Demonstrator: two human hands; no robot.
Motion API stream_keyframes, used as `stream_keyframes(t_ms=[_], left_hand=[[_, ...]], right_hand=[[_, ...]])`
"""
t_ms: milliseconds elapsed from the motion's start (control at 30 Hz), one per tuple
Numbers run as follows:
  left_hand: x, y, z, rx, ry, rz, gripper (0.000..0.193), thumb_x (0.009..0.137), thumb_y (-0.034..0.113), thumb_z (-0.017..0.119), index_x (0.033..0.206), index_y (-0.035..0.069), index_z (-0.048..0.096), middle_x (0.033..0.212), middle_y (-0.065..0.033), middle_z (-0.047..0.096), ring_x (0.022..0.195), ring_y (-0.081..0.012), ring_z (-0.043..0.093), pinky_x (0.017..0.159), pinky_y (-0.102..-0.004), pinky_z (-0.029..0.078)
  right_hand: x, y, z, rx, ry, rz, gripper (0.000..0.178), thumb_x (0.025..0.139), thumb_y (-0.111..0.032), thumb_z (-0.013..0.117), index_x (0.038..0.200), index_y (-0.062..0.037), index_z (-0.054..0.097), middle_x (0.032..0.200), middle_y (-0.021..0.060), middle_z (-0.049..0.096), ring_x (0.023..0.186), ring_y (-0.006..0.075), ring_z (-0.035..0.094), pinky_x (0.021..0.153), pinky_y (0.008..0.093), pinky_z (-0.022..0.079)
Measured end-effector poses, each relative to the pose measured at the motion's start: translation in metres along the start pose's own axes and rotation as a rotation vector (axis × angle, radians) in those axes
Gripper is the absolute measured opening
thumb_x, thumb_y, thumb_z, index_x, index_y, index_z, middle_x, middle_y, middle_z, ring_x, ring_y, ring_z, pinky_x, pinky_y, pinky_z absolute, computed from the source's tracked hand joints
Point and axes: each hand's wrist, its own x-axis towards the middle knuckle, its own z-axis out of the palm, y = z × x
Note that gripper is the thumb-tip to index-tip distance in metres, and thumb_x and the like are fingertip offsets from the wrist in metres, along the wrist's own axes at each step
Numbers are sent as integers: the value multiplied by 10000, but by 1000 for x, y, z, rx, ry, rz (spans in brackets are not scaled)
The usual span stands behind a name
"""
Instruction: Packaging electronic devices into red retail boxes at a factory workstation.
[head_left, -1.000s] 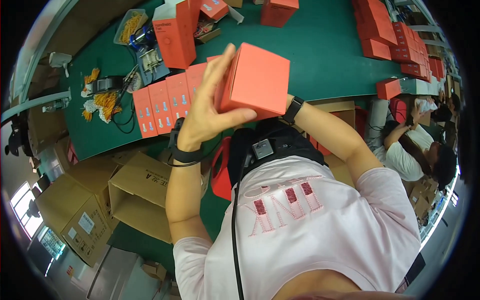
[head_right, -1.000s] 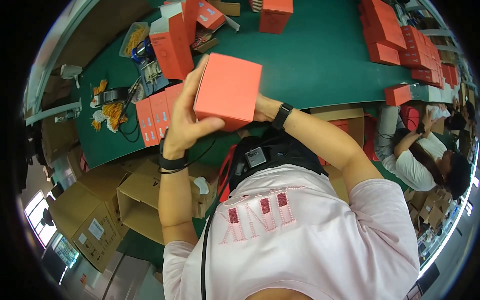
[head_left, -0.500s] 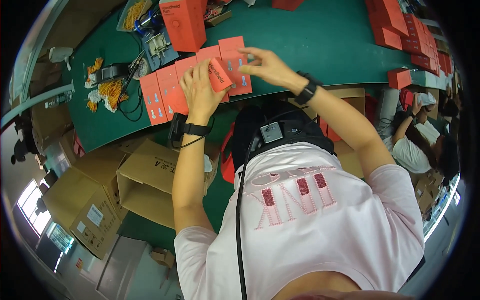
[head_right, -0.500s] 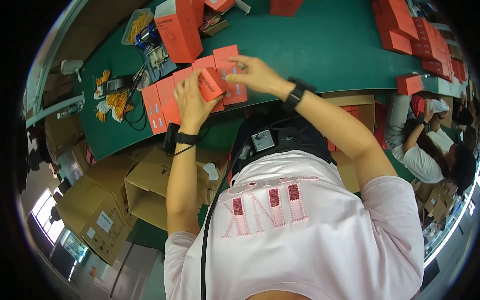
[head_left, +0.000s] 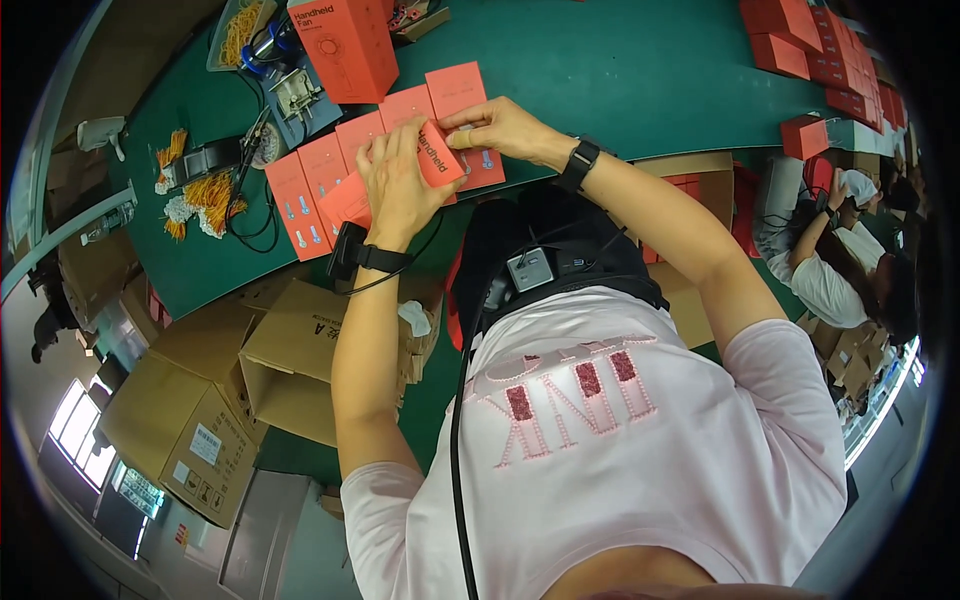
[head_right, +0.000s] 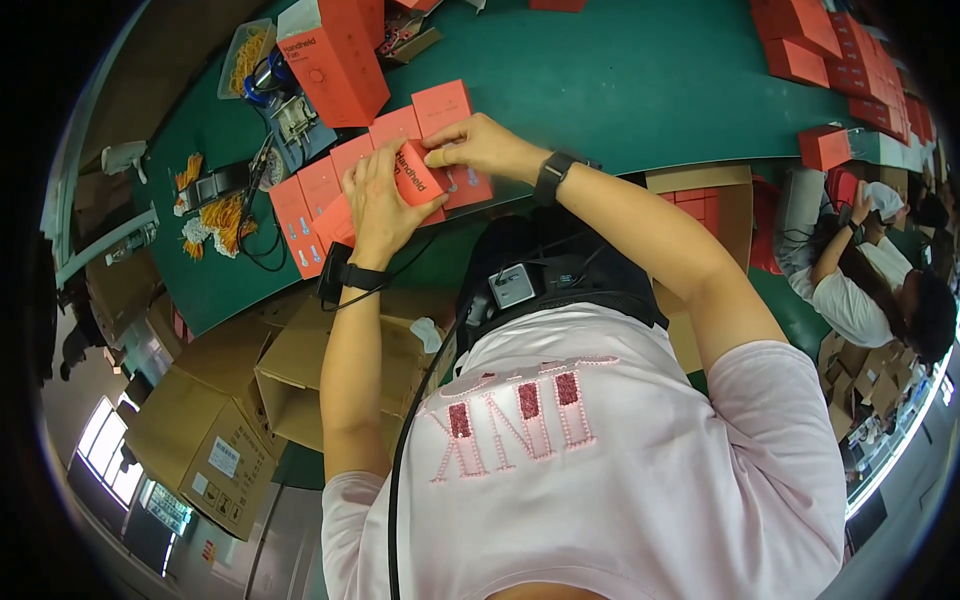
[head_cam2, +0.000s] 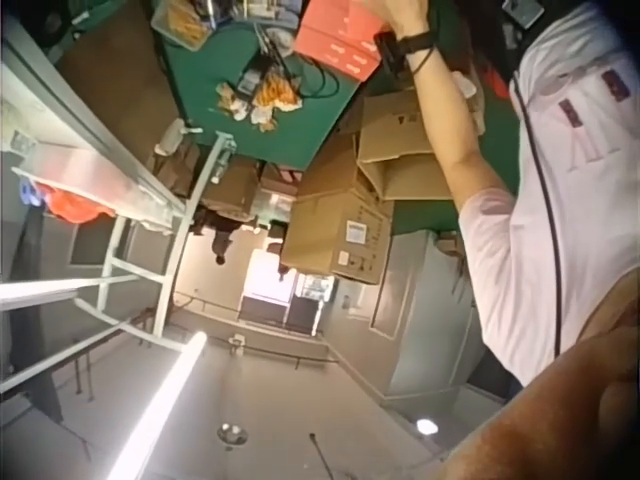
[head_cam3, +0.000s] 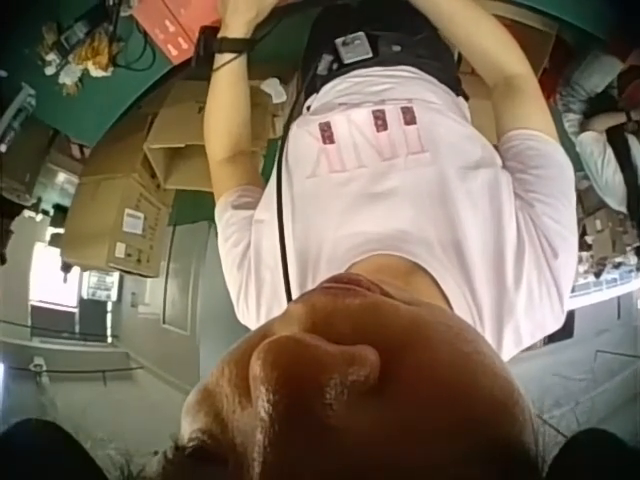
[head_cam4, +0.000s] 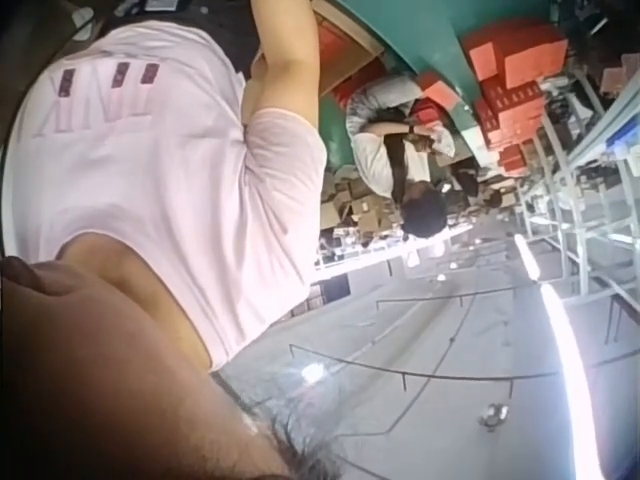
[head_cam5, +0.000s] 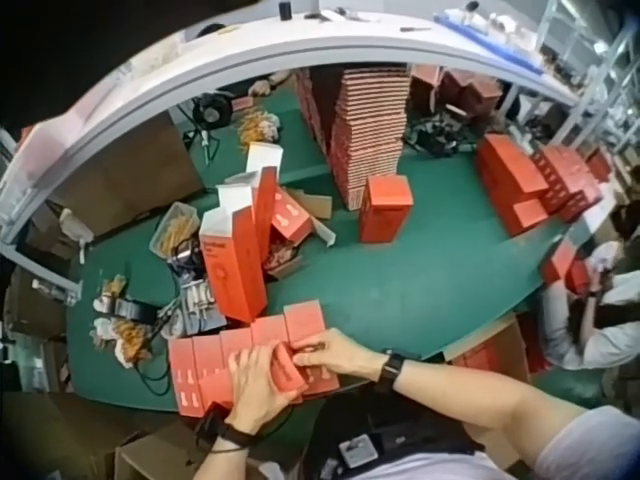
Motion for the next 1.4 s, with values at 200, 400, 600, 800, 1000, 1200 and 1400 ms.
stream_keyframes(t_ms=[200, 400, 600, 800, 1000, 1200, 1400], left_hand=[[4, 0, 1, -16, -7, 2, 866, 599, 336, 921, 1336, 91, 539, 1321, -75, 601, 1191, -306, 526, 1097, -510, 297], [9, 12, -24, -94, 5, 122, 852, 583, 281, 916, 1325, 89, 545, 1280, -99, 609, 1158, -322, 538, 1024, -497, 364], [-4, 42, -55, -196, 85, 296, 809, 588, 251, 888, 1297, 86, 534, 1205, -118, 604, 1119, -368, 567, 959, -492, 412], [-33, 61, -53, -166, 79, 332, 922, 563, 281, 928, 1342, 47, 496, 1279, -149, 542, 1181, -342, 504, 1037, -469, 378], [-40, 67, -50, -168, 76, 314, 907, 580, 269, 929, 1343, 52, 491, 1295, -133, 536, 1224, -339, 486, 1051, -460, 372], [-50, 53, -57, -232, 105, 301, 905, 596, 280, 915, 1359, 58, 482, 1299, -131, 545, 1233, -336, 487, 1068, -471, 370], [-35, 57, -57, -339, 346, 282, 935, 586, 256, 910, 1369, 46, 445, 1316, -147, 520, 1212, -375, 485, 1069, -474, 384]], right_hand=[[-1, -1, -2, -43, -25, -108, 550, 861, -269, 794, 1295, 37, 647, 1016, 102, 724, 880, 128, 662, 799, 266, 553], [-15, -44, -1, -226, -24, -53, 600, 832, -369, 793, 1235, 48, 637, 829, 37, 648, 755, 106, 633, 610, 263, 506], [-65, -91, 4, -180, -148, 49, 507, 879, -227, 729, 1315, -17, 578, 729, -40, 556, 590, 40, 475, 498, 229, 369], [-96, -86, -1, -219, -182, -54, 721, 879, -152, 720, 1455, 131, 392, 1303, 200, 612, 1192, 201, 598, 975, 326, 513], [-104, -84, -11, -378, -104, 57, 750, 805, -116, 690, 1443, 152, 399, 1199, 223, 649, 989, 210, 679, 852, 305, 549], [-119, -114, -17, -455, -83, -26, 679, 793, -36, 614, 1447, 55, 458, 1225, 164, 608, 978, 197, 621, 868, 338, 511], [-122, -138, -3, -1634, -10, -1094, 478, 818, 74, 545, 1287, -11, 582, 1277, 226, 527, 1293, 423, 471, 1086, 514, 419]])
